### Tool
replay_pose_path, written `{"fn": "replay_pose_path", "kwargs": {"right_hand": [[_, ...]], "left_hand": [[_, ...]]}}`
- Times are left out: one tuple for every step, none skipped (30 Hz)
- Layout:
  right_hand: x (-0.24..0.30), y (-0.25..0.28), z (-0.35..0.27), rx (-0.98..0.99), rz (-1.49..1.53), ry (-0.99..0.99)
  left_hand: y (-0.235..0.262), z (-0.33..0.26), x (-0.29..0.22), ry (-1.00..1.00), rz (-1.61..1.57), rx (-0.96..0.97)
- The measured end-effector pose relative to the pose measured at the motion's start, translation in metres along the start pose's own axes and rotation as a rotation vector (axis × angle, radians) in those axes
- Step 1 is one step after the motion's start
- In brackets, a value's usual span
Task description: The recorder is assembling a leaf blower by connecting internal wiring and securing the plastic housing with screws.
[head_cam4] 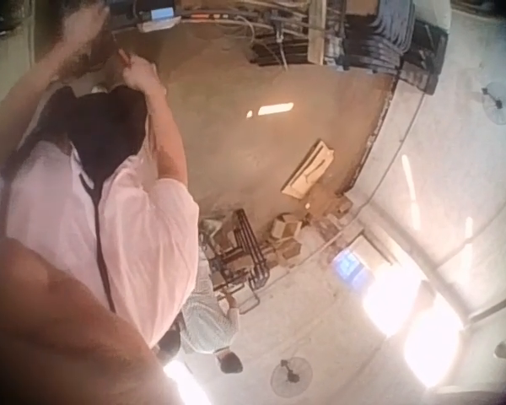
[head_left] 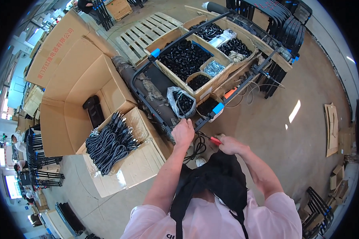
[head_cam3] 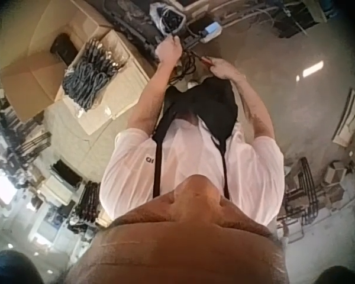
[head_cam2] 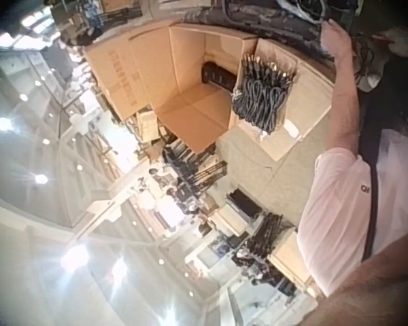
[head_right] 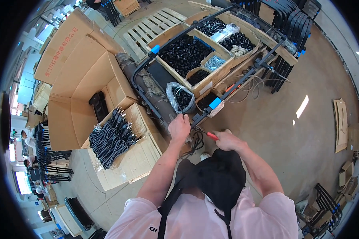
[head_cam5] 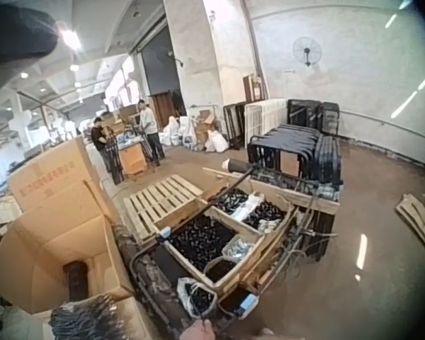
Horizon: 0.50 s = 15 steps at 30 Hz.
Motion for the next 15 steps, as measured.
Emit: {"fn": "replay_pose_path", "kwargs": {"right_hand": [[0.000, 0.007, -0.003, 0.160, 0.099, -0.091], [-0.006, 0.009, -0.007, 0.321, 0.194, -0.188], [-0.011, 0.015, -0.003, 0.329, 0.188, -0.177], [-0.021, 0.012, -0.010, 0.393, 0.290, -0.296], [-0.032, 0.012, -0.011, 0.450, 0.387, -0.409], [-0.043, 0.001, -0.006, 0.458, 0.381, -0.399], [-0.061, -0.014, 0.002, 0.357, 0.356, -0.350], [-0.057, -0.009, 0.014, 0.265, 0.332, -0.292], [-0.062, -0.012, 0.020, 0.411, 0.575, -0.404], [-0.070, -0.011, 0.025, 0.423, 0.573, -0.394], [-0.083, -0.015, 0.030, 0.459, 0.636, -0.404], [-0.093, -0.022, 0.037, 0.496, 0.699, -0.413], [-0.094, -0.031, 0.049, 0.517, 0.697, -0.395], [-0.089, -0.036, 0.067, 0.498, 0.480, -0.306], [-0.081, -0.042, 0.084, 0.472, 0.266, -0.208]], "left_hand": [[0.002, 0.000, 0.003, 0.035, 0.009, -0.006], [0.001, 0.001, 0.004, 0.068, 0.014, -0.009], [0.001, 0.004, 0.004, 0.081, 0.014, -0.015], [0.001, 0.001, 0.002, 0.062, 0.005, -0.016], [0.001, 0.004, -0.001, 0.043, -0.005, -0.028], [0.003, 0.005, -0.002, 0.056, -0.004, -0.034], [0.005, 0.003, -0.007, 0.054, -0.025, -0.044], [0.006, 0.001, -0.005, 0.061, -0.042, -0.057], [0.004, 0.001, -0.002, 0.075, -0.036, -0.068], [0.003, 0.001, -0.003, 0.088, -0.030, -0.072], [0.004, 0.002, -0.006, 0.081, -0.005, -0.057], [0.004, 0.004, -0.009, 0.076, 0.022, -0.042], [0.005, 0.003, -0.010, 0.063, 0.042, -0.062], [0.006, 0.001, -0.007, 0.089, 0.058, -0.077], [0.008, -0.002, -0.002, 0.132, 0.044, -0.099]]}}
Point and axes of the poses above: each hand's wrist, its own z-axis towards the middle knuckle, its own y-axis out of the back of the hand, x = y × z, the point moved 6 cm from there along z, towards the middle knuckle, and after that the axes turned 9 degrees about z, right-handed, at the moved point
